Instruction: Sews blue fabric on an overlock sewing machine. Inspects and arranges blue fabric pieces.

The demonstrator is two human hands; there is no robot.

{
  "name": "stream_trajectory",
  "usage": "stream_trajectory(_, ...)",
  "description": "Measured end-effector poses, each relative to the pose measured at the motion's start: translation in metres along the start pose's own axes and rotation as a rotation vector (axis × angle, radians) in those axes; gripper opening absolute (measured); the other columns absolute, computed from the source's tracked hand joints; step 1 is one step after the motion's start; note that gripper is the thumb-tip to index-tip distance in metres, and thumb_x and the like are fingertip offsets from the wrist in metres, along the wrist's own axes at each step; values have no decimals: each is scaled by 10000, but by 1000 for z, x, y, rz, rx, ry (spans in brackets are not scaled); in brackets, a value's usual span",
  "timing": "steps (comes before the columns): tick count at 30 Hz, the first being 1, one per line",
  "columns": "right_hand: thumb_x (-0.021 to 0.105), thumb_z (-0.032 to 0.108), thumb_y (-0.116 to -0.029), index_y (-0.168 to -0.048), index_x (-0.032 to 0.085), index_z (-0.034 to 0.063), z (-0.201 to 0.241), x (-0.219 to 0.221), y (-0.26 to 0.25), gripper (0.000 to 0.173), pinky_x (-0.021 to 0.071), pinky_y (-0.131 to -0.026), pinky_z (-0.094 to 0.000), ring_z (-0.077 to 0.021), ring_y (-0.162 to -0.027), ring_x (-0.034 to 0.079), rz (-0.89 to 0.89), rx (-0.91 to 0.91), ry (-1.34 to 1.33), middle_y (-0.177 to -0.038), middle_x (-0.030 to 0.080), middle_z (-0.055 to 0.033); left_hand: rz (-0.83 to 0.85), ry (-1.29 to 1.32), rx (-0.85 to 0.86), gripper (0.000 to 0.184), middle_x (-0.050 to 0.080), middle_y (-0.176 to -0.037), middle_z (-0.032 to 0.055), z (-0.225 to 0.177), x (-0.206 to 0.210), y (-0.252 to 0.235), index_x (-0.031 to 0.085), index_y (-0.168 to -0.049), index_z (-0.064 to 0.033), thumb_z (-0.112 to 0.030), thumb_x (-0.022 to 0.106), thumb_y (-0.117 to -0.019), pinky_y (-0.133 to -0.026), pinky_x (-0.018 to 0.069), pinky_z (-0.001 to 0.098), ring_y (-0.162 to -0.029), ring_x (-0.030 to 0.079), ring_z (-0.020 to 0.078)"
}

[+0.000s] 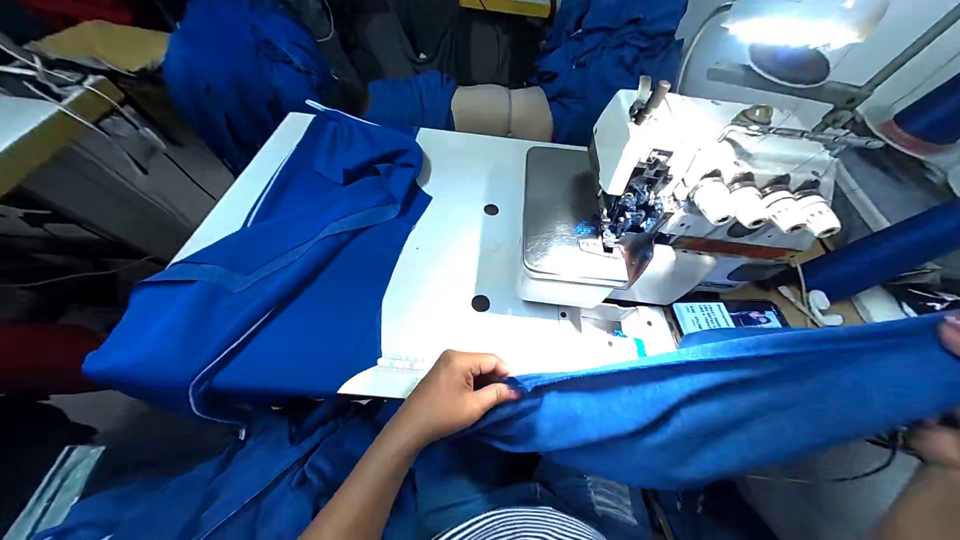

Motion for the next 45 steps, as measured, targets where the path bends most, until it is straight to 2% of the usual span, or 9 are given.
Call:
stream_trajectory(6, 638, 173, -972, -1095, 586, 145, -32, -3, 1, 137, 485, -500, -143, 47, -546, 557, -105, 137, 131, -748, 607, 126, -79, 229, -186, 134, 696, -740, -46, 9, 15, 1, 762, -869, -101, -149, 684, -966, -650, 513, 185, -687, 627, 4)
stream_trajectory(11, 645, 149, -965, -1054, 601, 138, -43, -6, 6, 100, 488, -489, -140, 47, -544, 569, -92, 154, 155, -737, 620, 121, -54, 223, -106, 206, 745, -933, -46, 6, 22, 0, 765, -1160, -127, -156, 649, -992, -770, 553, 190, -818, 669, 5)
stream_trajectory(14, 650, 163, -964, -1040, 611, 154, -44, -9, 5, 85, 484, -491, -143, 41, -538, 563, -95, 154, 155, -730, 619, 122, -16, 139, -20, 248, 756, -1080, -41, 2, 24, 0, 794, -1080, -124, -69, 562, -1010, -918, 558, 213, -1012, 685, 17)
stream_trajectory(17, 646, 167, -965, -1007, 608, 181, -41, -7, 5, 58, 458, -437, -137, 46, -481, 529, -74, 143, 108, -684, 606, 132, -1, 63, -21, 304, 731, -1020, -73, 2, 26, 1, 781, -1038, -149, -96, 485, -994, -825, 537, 193, -943, 657, -3)
stream_trajectory(22, 620, 135, -992, -1034, 582, 188, -3, 12, 19, 78, 385, -343, -132, 42, -389, 444, -48, 139, 40, -632, 577, 119, -161, -16, 69, 219, 739, -980, -63, 9, 34, 3, 779, -1033, -150, -318, 751, -895, -799, 608, 241, -891, 698, 35)
stream_trajectory(35, 730, 104, -922, -1040, 667, 122, 20, 62, 40, 134, 390, -351, -134, 39, -392, 435, 236, 6, -24, -668, 622, 76, -497, -411, 126, 219, 646, -982, 25, -22, -85, 43, 732, -906, -4, -192, 629, -950, -806, 506, 105, -925, 602, -35)
stream_trajectory(40, 742, 171, -912, -989, 677, 136, 48, 103, 69, 106, 429, -369, -147, 37, -421, 478, 443, -135, -51, -677, 637, 93, -364, -557, 214, 529, 573, -1335, 259, -56, -58, 25, 660, -1240, 27, -430, 621, -978, -995, 477, 549, -1241, 556, 367)
stream_trajectory(43, 774, 166, -883, -926, 699, 105, 76, 146, 101, 106, 481, -509, -108, 58, -580, 560, 655, -347, -119, -736, 655, 93, -174, -343, 396, 704, 652, -1258, 96, -98, 3, -12, 583, -1379, -43, -462, 796, -854, -945, 552, 373, -1122, 638, 151)
stream_trajectory(45, 783, 171, -874, -971, 710, 64, 81, 156, 108, 162, 474, -598, -98, 61, -674, 568, 645, -417, -60, -800, 656, 64, -93, -205, 433, 286, 731, -909, -22, -105, 20, -35, 711, -1104, -49, -212, 777, -879, -702, 591, 204, -775, 677, 1)
Point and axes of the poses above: each hand's wrist, its own y-axis away from the middle knuckle, its own x-axis out of the palm, z = x × y, the point moved 5 cm from there along -y, towards the middle knuckle
